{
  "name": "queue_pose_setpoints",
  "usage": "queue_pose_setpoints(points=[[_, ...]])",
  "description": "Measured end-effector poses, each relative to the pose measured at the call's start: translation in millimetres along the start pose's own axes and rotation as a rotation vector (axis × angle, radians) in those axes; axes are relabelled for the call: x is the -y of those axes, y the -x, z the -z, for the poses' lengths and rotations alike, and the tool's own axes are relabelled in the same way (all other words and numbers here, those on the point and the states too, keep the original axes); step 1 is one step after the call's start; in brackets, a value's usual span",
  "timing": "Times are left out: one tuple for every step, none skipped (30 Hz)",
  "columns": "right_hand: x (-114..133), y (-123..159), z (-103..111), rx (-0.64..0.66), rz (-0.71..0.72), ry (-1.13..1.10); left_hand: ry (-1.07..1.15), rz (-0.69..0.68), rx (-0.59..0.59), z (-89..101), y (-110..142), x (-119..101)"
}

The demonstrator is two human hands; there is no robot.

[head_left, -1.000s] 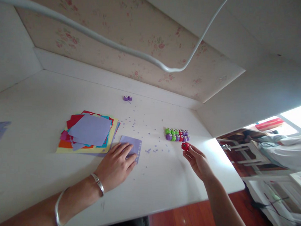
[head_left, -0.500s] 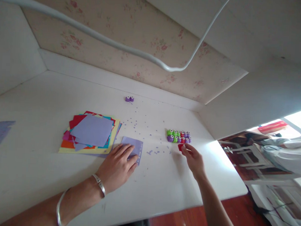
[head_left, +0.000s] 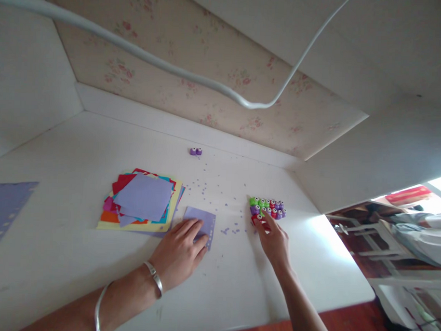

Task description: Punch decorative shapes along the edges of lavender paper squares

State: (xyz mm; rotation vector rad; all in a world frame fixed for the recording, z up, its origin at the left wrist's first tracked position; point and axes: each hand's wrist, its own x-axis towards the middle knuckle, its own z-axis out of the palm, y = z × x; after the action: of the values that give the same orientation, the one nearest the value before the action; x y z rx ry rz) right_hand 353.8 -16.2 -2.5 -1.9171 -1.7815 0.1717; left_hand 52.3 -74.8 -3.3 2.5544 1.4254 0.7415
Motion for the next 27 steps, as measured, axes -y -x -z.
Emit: queue_pose_setpoints(points=[[0, 1, -1, -0.01, 0.006, 0.016, 0.004, 0.003, -0.001, -0.2, 0, 0], [0, 3, -2, -0.03, 0.017, 0.031, 0.009, 0.006, -0.003, -0.3, 0, 0], [0, 4, -4, -0.051, 0.033, 0.043, 0.013, 0.008, -0.004, -0.2, 0, 0], [0, 5, -5, -0.072, 0.052, 0.057, 0.016, 0.009, -0.004, -0.1, 0, 0], [0, 6, -6, -0.089, 0.071, 0.074, 0.018, 0.009, -0.001, 0.2, 0, 0], [1, 6, -8, -0.1, 0.088, 0.098, 0.018, 0.01, 0.003, 0.4, 0, 0], [1, 6, -8, -0.104, 0.103, 0.126, 0.016, 0.01, 0.005, 0.6, 0, 0], [1, 6, -9, -0.1, 0.118, 0.157, 0.013, 0.01, 0.006, 0.6, 1, 0], [2, 6, -9, -0.093, 0.132, 0.185, 0.01, 0.011, 0.006, 0.5, 1, 0], [2, 6, -8, -0.086, 0.147, 0.207, 0.009, 0.011, 0.007, 0.4, 1, 0], [3, 5, -8, -0.079, 0.16, 0.225, 0.009, 0.012, 0.008, 0.2, 1, 0], [3, 4, -7, -0.071, 0.172, 0.241, 0.01, 0.012, 0.009, -0.1, 2, 0], [4, 3, -5, -0.061, 0.182, 0.254, 0.012, 0.01, 0.011, -0.3, 2, 0], [5, 2, -4, -0.047, 0.191, 0.266, 0.013, 0.008, 0.011, -0.4, 2, 0], [6, 1, -2, -0.028, 0.198, 0.277, 0.014, 0.005, 0.008, -0.6, 2, 0], [8, -1, 1, -0.005, 0.203, 0.286, 0.013, 0.002, 0.002, -0.7, 1, 0], [9, -3, 3, 0.017, 0.206, 0.292, 0.012, -0.002, -0.004, -0.9, 1, 0], [9, -5, 5, 0.037, 0.207, 0.292, 0.01, -0.005, -0.009, -1.1, 1, 0], [9, -7, 7, 0.056, 0.205, 0.286, 0.006, -0.007, -0.015, -1.4, 1, 0], [8, -8, 8, 0.074, 0.202, 0.27, 0.002, -0.008, -0.02, -1.8, 2, 0], [6, -9, 9, 0.09, 0.199, 0.248, -0.002, -0.009, -0.025, -2.3, 2, 0], [4, -10, 10, 0.103, 0.196, 0.221, -0.006, -0.01, -0.029, -2.9, 2, 0], [0, -10, 11, 0.111, 0.193, 0.193, -0.009, -0.01, -0.032, -3.5, 3, 0], [-3, -9, 11, 0.116, 0.19, 0.168, -0.011, -0.011, -0.035, -4.1, 3, 0], [-6, -8, 10, 0.114, 0.184, 0.149, -0.011, -0.012, -0.037, -4.6, 4, 1], [-10, -6, 9, 0.105, 0.175, 0.136, -0.011, -0.012, -0.037, -5.0, 4, 1], [-12, -5, 8, 0.095, 0.164, 0.128, -0.012, -0.012, -0.037, -5.3, 4, 1]])
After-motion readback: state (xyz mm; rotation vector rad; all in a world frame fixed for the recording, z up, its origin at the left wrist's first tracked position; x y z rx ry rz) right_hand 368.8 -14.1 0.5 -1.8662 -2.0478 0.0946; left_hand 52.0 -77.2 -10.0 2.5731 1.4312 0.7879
